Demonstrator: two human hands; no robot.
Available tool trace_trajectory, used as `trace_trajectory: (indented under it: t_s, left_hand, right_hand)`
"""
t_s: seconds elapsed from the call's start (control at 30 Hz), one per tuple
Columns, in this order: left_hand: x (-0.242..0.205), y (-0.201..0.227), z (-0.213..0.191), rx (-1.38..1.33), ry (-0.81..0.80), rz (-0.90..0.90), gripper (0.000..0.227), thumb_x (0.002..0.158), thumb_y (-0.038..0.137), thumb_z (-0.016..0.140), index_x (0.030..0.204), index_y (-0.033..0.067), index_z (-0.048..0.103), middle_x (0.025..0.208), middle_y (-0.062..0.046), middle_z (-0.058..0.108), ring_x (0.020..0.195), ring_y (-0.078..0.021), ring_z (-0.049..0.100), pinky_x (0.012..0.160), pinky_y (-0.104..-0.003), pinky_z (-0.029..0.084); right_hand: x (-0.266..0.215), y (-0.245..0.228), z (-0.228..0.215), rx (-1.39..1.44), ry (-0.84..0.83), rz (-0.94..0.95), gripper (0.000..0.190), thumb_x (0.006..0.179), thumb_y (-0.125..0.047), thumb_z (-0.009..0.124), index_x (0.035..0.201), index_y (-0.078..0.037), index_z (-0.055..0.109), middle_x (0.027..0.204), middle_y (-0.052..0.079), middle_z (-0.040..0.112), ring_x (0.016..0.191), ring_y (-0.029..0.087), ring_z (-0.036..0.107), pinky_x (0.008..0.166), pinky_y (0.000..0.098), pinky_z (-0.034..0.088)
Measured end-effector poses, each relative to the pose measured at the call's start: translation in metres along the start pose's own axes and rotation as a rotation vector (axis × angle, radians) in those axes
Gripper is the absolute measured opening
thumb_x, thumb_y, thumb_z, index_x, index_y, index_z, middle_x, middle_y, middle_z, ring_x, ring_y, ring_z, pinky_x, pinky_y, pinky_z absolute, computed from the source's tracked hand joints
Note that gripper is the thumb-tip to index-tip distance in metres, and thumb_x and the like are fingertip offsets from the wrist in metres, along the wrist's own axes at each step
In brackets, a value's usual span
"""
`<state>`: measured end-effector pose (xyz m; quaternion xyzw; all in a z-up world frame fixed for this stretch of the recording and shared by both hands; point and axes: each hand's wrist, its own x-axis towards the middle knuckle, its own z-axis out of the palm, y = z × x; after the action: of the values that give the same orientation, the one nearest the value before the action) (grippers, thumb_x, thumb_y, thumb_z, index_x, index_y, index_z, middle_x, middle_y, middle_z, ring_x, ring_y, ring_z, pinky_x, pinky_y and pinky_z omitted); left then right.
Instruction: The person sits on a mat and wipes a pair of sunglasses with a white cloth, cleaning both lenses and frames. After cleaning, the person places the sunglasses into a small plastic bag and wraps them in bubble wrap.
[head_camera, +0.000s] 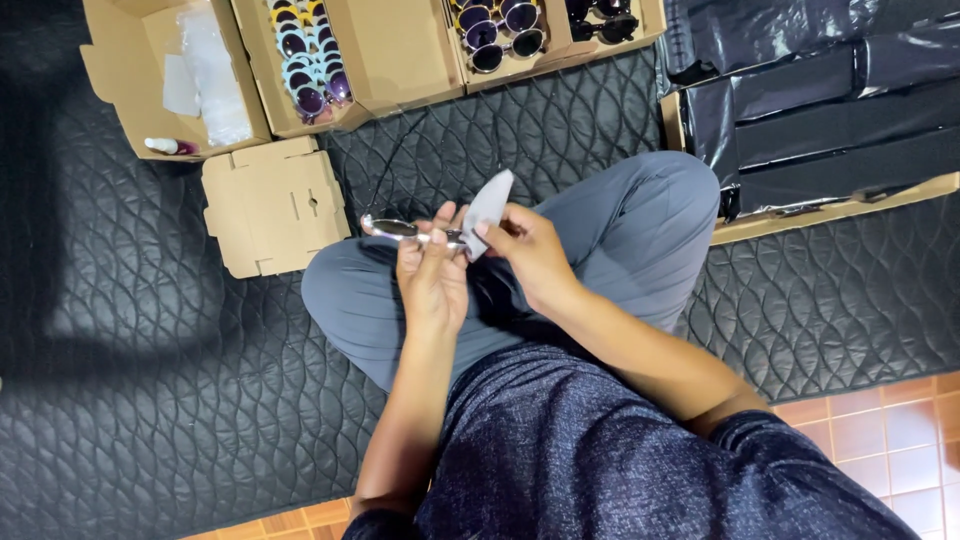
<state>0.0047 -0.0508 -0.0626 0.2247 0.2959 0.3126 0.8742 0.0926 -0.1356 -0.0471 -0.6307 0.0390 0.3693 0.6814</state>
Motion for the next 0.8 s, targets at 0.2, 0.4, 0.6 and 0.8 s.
trace_trajectory:
  t_s: [0.2, 0.4, 0.6, 0.8]
  left_hand:
    - [-0.003, -0.012, -0.008, -0.003, -0.104, 0.014, 0.037, 0.096, -0.004, 0.065, 0.127, 0.0133, 0.055, 0.136, -0.028, 0.062, 0.133, -0.0403, 0.056, 0.111, -0.054, 0.05]
    - [-0.002, 0.027, -0.003, 0.009, -0.21, 0.01, 0.034, 0.098, 0.01, 0.067, 0.13, 0.0056, 0.056, 0.144, -0.03, 0.055, 0.139, -0.0392, 0.051, 0.116, -0.046, 0.048]
    - [0.012, 0.023, -0.032, 0.032, -0.398, 0.031, 0.03, 0.09, -0.005, 0.07, 0.118, 0.0038, 0.061, 0.14, -0.03, 0.057, 0.137, -0.0502, 0.049, 0.116, -0.057, 0.043]
    - [0.014, 0.02, -0.03, 0.11, -0.442, 0.108, 0.028, 0.085, -0.008, 0.075, 0.107, 0.0003, 0.06, 0.136, -0.033, 0.058, 0.133, -0.0577, 0.049, 0.112, -0.062, 0.045]
  right_hand:
    - [0.021, -0.004, -0.03, -0.229, 0.009, -0.138, 0.013, 0.094, -0.012, 0.074, 0.105, -0.007, 0.077, 0.083, 0.001, 0.07, 0.079, 0.008, 0.06, 0.07, 0.0266, 0.058]
    - [0.048, -0.021, -0.061, -0.478, -0.041, -0.221, 0.01, 0.091, -0.017, 0.077, 0.1, -0.013, 0.08, 0.075, -0.001, 0.073, 0.07, 0.004, 0.063, 0.065, 0.0229, 0.054]
    - [0.044, -0.04, -0.047, -0.218, 0.02, -0.183, 0.014, 0.088, -0.01, 0.08, 0.101, -0.005, 0.079, 0.075, 0.0, 0.072, 0.066, 0.004, 0.06, 0.063, 0.0196, 0.054]
    - [0.033, 0.002, -0.035, 0.261, 0.138, 0.046, 0.022, 0.093, -0.011, 0.073, 0.11, 0.003, 0.074, 0.083, 0.004, 0.071, 0.071, 0.01, 0.065, 0.071, 0.0264, 0.059]
